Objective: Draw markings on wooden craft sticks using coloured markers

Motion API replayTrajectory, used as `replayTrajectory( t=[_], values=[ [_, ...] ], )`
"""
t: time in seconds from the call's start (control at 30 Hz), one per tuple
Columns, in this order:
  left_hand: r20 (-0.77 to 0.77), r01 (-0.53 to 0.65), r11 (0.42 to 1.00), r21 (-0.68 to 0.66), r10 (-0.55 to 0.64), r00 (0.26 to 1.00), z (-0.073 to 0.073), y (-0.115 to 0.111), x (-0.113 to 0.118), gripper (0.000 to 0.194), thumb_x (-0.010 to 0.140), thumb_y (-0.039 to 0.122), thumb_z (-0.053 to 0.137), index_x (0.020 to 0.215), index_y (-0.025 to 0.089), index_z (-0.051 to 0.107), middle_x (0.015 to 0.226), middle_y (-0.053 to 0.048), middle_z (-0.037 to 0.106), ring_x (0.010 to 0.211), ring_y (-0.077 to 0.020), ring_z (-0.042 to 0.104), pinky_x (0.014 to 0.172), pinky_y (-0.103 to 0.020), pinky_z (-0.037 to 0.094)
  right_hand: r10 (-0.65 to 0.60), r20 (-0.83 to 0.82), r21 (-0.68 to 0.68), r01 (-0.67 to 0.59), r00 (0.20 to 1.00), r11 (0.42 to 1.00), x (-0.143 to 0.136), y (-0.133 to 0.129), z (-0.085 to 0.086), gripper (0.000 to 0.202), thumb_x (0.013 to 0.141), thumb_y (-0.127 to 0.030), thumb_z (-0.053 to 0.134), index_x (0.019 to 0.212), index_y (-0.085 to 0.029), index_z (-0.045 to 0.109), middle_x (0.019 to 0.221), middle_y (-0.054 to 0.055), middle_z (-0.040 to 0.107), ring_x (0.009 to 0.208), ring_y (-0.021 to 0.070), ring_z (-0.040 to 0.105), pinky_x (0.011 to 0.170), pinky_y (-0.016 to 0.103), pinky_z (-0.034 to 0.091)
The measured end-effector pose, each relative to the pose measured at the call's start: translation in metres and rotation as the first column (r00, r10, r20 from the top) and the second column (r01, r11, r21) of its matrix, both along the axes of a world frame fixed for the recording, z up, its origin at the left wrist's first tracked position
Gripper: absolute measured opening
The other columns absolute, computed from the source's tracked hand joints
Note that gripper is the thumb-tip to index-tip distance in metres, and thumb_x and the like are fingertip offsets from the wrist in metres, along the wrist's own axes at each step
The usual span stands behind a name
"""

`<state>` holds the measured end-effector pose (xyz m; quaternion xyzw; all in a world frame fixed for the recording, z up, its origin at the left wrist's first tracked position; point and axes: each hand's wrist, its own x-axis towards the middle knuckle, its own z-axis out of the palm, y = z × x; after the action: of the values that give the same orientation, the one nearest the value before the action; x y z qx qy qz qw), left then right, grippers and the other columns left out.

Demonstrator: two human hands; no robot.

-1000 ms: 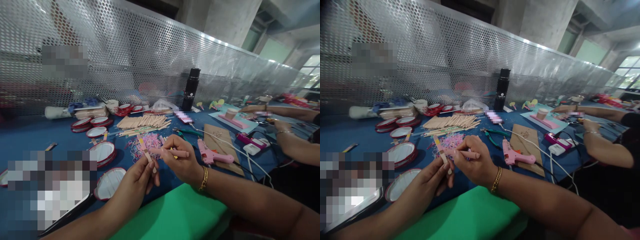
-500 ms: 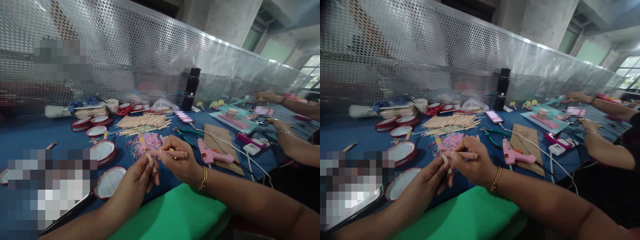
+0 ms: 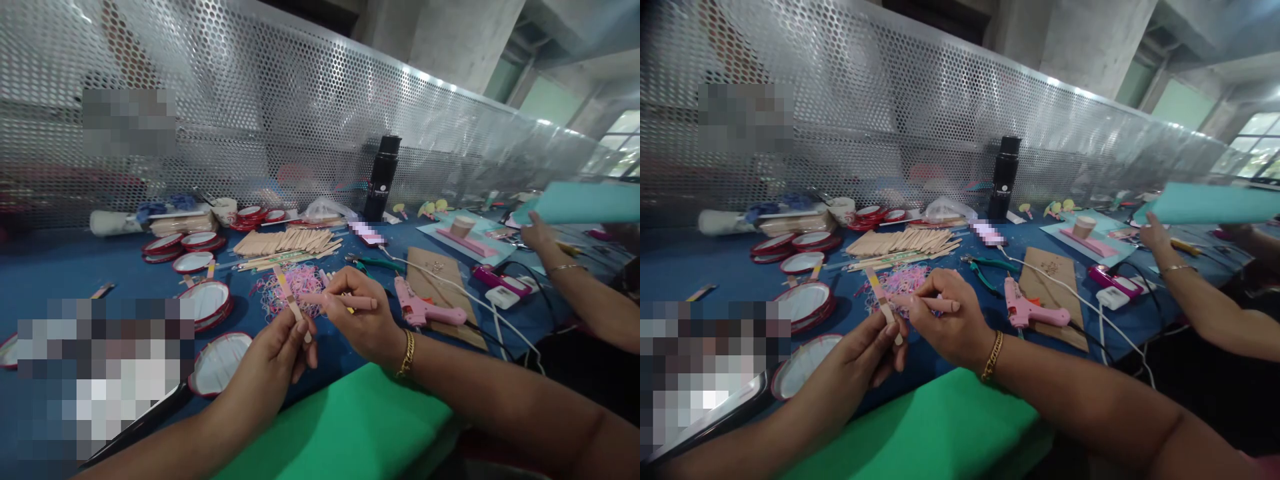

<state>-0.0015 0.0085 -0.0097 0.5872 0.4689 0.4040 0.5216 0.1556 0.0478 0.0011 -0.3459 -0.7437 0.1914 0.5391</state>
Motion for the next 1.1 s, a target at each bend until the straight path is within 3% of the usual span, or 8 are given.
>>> replayTrajectory(
  t=[0.17,0.33,0.67,0.93,1.1],
  values=[
    [-0.012,0.003,1.0,0.019,-0.002,1.0,-0.0013,0.0002,-0.0006,0.027,0.093,0.043,0.044,0.077,0.021,0.049,0.059,0.004,0.054,0.045,-0.0083,0.038,0.043,-0.021,0.028,0.052,0.016,0.01,-0.052,0.999,0.999,-0.0003,0.0011,0.0,0.011,0.083,-0.022,0.058,0.072,-0.02,0.056,0.069,-0.002,0.057,0.064,0.0121,0.051,0.063,0.028,0.041],
    [0.011,0.002,1.0,0.007,-0.002,1.0,-0.0019,0.0007,-0.0008,0.026,0.094,0.042,0.043,0.079,0.021,0.048,0.06,0.004,0.056,0.044,-0.0081,0.038,0.043,-0.02,0.028,-0.02,-0.02,-0.008,0.02,1.0,1.0,-0.0008,0.0014,-0.0005,0.013,0.083,-0.02,0.057,0.07,-0.02,0.054,0.067,-0.002,0.056,0.063,0.0125,0.051,0.062,0.028,0.041],
    [-0.034,-0.01,0.999,0.05,0.012,0.999,0.0027,0.0002,0.0004,0.027,0.094,0.039,0.044,0.075,0.021,0.05,0.059,0.005,0.053,0.044,-0.0078,0.037,0.043,-0.021,0.028,0.073,0.001,0.007,-0.073,0.997,0.997,-0.0024,-0.0005,-0.0021,0.013,0.083,-0.024,0.059,0.072,-0.02,0.054,0.068,-0.002,0.056,0.065,0.0125,0.051,0.062,0.027,0.041],
    [0.004,-0.012,0.999,0.045,0.012,1.0,-0.002,0.0007,-0.0003,0.027,0.093,0.042,0.045,0.076,0.021,0.05,0.061,0.004,0.055,0.044,-0.008,0.038,0.043,-0.021,0.028,-0.028,-0.009,0.029,0.029,1.0,0.999,-0.0016,0.0013,0.0002,0.012,0.08,-0.018,0.057,0.069,-0.02,0.053,0.066,-0.003,0.055,0.062,0.0122,0.049,0.061,0.028,0.04],
    [-0.011,-0.037,0.998,0.041,0.038,0.999,0.0029,-0.0005,0.0017,0.027,0.092,0.04,0.046,0.074,0.021,0.05,0.059,0.005,0.053,0.044,-0.0083,0.037,0.043,-0.021,0.028,0.066,0.016,0.015,-0.067,0.998,0.998,-0.0024,-0.0002,-0.0026,0.012,0.082,-0.024,0.06,0.072,-0.02,0.055,0.07,-0.002,0.057,0.066,0.0131,0.052,0.063,0.028,0.041]
  ],
)
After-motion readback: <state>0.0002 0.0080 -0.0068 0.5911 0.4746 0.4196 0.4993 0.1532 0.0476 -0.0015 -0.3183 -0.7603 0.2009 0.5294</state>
